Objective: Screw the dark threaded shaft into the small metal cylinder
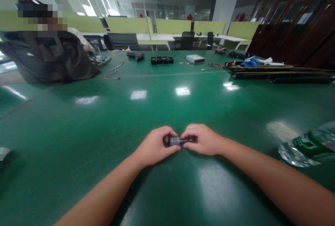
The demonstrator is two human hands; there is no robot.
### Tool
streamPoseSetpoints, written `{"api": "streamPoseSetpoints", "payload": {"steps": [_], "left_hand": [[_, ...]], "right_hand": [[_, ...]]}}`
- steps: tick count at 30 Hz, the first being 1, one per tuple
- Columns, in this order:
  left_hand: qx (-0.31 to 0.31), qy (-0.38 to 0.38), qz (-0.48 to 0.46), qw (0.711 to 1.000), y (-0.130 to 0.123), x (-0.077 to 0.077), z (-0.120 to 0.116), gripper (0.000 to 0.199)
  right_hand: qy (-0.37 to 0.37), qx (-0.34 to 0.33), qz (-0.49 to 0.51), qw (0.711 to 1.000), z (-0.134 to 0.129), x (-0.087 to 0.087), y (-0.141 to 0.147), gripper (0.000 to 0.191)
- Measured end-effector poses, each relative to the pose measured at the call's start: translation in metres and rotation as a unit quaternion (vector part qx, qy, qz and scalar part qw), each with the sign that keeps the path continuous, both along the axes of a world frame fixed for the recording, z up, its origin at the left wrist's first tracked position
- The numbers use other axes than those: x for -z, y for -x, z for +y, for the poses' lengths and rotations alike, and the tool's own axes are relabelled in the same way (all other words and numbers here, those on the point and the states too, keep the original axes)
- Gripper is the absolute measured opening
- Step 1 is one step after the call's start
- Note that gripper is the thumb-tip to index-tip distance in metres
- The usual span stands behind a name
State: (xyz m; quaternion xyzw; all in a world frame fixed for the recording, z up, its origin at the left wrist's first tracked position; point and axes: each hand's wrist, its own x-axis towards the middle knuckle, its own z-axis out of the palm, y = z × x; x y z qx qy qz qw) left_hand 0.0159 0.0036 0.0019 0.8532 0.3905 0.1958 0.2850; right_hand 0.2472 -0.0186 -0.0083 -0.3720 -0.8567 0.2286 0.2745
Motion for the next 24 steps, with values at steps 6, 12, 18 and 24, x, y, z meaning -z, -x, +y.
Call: {"api": "streamPoseSetpoints", "payload": {"steps": [6, 12, 18, 24], "left_hand": [[-0.002, -0.002, 0.015, 1.000, -0.0006, -0.0026, -0.0009, 0.020], [0.003, -0.006, 0.015, 1.000, 0.0002, -0.0011, -0.0001, 0.020], [0.004, -0.004, 0.018, 1.000, 0.0004, -0.0006, 0.0006, 0.022], [0.005, -0.007, 0.014, 1.000, 0.0001, -0.0011, 0.0005, 0.022]], "right_hand": [[0.006, 0.001, -0.010, 1.000, 0.0010, 0.0007, -0.0001, 0.014], [0.011, 0.006, -0.015, 1.000, 0.0010, -0.0005, -0.0006, 0.014], [0.013, 0.006, -0.018, 1.000, 0.0014, 0.0009, -0.0016, 0.015], [0.011, 0.006, -0.013, 1.000, 0.0018, 0.0019, -0.0029, 0.015]]}}
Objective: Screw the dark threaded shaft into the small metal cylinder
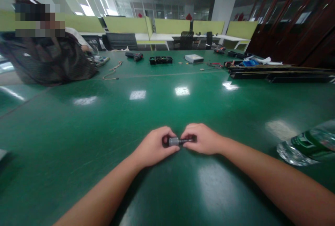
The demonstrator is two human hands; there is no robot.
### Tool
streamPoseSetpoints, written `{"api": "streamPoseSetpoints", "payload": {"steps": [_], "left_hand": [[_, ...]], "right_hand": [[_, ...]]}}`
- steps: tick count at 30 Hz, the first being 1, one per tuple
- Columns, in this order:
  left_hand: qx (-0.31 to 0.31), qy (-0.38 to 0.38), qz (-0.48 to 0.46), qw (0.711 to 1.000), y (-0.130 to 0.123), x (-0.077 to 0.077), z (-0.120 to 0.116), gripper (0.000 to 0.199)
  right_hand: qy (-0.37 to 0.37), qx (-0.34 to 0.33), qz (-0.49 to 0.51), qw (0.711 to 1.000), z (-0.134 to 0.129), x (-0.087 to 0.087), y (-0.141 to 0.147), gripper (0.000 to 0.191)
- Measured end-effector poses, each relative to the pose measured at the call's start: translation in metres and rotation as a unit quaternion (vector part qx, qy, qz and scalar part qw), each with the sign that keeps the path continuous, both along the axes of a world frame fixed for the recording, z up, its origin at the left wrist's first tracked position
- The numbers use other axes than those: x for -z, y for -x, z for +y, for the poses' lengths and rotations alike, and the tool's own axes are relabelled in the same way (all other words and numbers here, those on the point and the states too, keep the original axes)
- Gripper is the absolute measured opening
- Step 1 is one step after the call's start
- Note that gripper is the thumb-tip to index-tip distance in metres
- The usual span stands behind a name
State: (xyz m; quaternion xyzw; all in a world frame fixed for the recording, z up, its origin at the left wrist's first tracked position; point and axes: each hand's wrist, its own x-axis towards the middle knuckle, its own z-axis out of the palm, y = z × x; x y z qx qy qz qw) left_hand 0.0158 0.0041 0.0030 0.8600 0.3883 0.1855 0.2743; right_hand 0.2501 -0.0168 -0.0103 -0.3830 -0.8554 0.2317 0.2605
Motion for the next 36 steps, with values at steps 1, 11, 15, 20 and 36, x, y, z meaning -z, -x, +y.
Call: {"api": "streamPoseSetpoints", "payload": {"steps": [1, 11, 15, 20, 36], "left_hand": [[0.001, 0.000, 0.000, 1.000, -0.0001, -0.0003, -0.0001, 0.022], [0.009, 0.001, -0.001, 1.000, 0.0008, 0.0010, 0.0004, 0.021], [0.005, 0.005, 0.000, 1.000, 0.0013, 0.0008, 0.0003, 0.022], [0.009, 0.005, -0.001, 1.000, 0.0018, 0.0014, 0.0007, 0.022], [0.014, 0.006, 0.003, 1.000, 0.0015, 0.0010, 0.0004, 0.022]], "right_hand": [[0.000, 0.000, 0.001, 1.000, 0.0001, -0.0001, -0.0002, 0.015], [-0.002, 0.002, 0.006, 1.000, -0.0001, -0.0015, -0.0010, 0.014], [-0.003, 0.003, 0.003, 1.000, -0.0005, -0.0025, -0.0010, 0.013], [-0.006, 0.008, 0.001, 1.000, 0.0001, -0.0014, -0.0019, 0.011], [-0.021, 0.004, 0.021, 1.000, 0.0039, 0.0015, -0.0088, 0.007]]}}
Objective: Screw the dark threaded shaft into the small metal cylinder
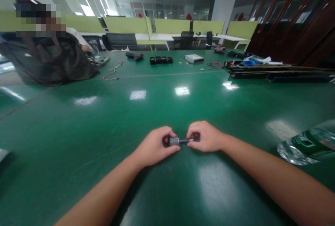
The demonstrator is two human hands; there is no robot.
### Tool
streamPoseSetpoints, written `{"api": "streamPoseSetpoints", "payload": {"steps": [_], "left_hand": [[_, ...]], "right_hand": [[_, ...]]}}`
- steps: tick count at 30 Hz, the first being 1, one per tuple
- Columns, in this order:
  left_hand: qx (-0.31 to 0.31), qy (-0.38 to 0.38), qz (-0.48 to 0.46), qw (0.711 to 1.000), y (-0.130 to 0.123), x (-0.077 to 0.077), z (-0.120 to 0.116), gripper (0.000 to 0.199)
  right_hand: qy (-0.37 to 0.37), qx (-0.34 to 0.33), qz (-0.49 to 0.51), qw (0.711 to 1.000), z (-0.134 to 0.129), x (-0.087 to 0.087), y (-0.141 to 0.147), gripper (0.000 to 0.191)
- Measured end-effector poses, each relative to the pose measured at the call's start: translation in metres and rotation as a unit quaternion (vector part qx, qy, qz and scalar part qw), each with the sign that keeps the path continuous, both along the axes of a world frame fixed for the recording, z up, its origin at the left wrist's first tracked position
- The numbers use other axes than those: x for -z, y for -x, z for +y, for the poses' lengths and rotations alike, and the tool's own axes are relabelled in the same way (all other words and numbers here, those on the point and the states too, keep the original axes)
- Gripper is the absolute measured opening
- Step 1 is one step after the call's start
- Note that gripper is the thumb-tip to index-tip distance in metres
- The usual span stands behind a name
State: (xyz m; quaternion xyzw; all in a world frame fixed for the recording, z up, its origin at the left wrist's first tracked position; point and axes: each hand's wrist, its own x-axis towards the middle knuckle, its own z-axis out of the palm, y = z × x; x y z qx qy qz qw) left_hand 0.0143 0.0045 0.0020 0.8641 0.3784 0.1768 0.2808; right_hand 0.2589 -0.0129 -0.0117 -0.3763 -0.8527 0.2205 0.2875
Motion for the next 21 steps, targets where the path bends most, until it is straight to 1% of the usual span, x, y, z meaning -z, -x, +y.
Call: {"api": "streamPoseSetpoints", "payload": {"steps": [12, 17, 21], "left_hand": [[0.000, -0.001, -0.003, 1.000, 0.000, 0.000, 0.000, 0.021], [0.003, -0.001, -0.003, 1.000, 0.000, -0.001, 0.000, 0.021], [0.000, -0.004, 0.006, 1.000, 0.000, -0.002, -0.001, 0.021]], "right_hand": [[0.005, -0.002, -0.008, 1.000, 0.003, 0.000, -0.007, 0.007], [0.011, -0.013, -0.027, 0.999, 0.008, 0.000, -0.019, 0.005], [0.031, 0.027, -0.010, 0.999, 0.014, 0.001, -0.032, 0.006]]}}
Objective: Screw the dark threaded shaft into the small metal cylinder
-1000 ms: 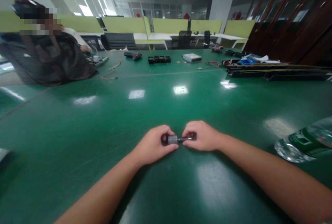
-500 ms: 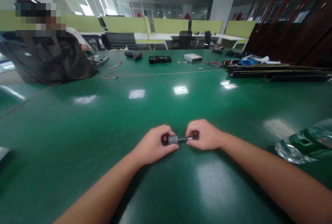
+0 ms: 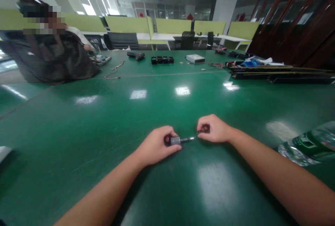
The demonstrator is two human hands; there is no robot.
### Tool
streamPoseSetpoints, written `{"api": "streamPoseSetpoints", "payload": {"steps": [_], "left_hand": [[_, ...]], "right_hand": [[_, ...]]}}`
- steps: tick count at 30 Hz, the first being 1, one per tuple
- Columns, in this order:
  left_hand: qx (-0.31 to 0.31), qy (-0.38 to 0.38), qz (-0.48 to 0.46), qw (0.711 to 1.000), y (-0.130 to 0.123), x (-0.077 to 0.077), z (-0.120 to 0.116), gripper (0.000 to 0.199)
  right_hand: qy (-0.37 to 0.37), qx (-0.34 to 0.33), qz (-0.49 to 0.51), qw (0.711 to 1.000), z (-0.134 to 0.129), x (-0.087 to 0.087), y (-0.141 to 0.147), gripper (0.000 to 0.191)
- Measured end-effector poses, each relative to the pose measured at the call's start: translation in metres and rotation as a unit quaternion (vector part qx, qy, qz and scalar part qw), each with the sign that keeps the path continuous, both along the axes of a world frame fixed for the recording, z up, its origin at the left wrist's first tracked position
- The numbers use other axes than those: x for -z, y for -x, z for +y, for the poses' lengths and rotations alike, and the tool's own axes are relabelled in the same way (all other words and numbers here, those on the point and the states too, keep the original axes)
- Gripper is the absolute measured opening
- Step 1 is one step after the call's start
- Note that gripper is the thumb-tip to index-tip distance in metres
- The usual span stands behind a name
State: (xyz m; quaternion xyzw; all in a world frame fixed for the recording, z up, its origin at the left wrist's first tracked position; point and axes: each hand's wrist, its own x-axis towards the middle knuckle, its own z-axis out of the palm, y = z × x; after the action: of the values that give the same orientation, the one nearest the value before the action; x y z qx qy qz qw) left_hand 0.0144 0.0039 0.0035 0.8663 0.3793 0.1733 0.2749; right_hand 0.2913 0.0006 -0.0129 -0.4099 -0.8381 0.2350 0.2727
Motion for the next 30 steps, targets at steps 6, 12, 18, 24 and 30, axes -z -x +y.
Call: {"api": "streamPoseSetpoints", "payload": {"steps": [6, 12, 18, 24, 30], "left_hand": [[-0.001, -0.005, -0.006, 1.000, 0.000, 0.001, 0.000, 0.021], [-0.002, 0.001, -0.010, 1.000, 0.000, 0.002, 0.001, 0.021], [-0.002, 0.000, -0.009, 1.000, -0.001, 0.000, 0.001, 0.022], [-0.001, 0.004, -0.009, 1.000, -0.001, 0.000, 0.000, 0.021], [-0.003, 0.007, -0.011, 1.000, 0.000, 0.002, 0.001, 0.022]], "right_hand": [[0.013, -0.026, -0.011, 1.000, -0.003, -0.001, 0.005, 0.006], [-0.011, -0.023, -0.008, 1.000, -0.009, -0.002, 0.020, 0.006], [-0.015, -0.056, 0.061, 0.996, -0.016, -0.006, 0.029, 0.036], [-0.031, -0.048, 0.053, 0.997, -0.014, -0.004, 0.029, 0.034], [-0.031, -0.045, 0.017, 0.998, -0.015, -0.003, 0.036, 0.022]]}}
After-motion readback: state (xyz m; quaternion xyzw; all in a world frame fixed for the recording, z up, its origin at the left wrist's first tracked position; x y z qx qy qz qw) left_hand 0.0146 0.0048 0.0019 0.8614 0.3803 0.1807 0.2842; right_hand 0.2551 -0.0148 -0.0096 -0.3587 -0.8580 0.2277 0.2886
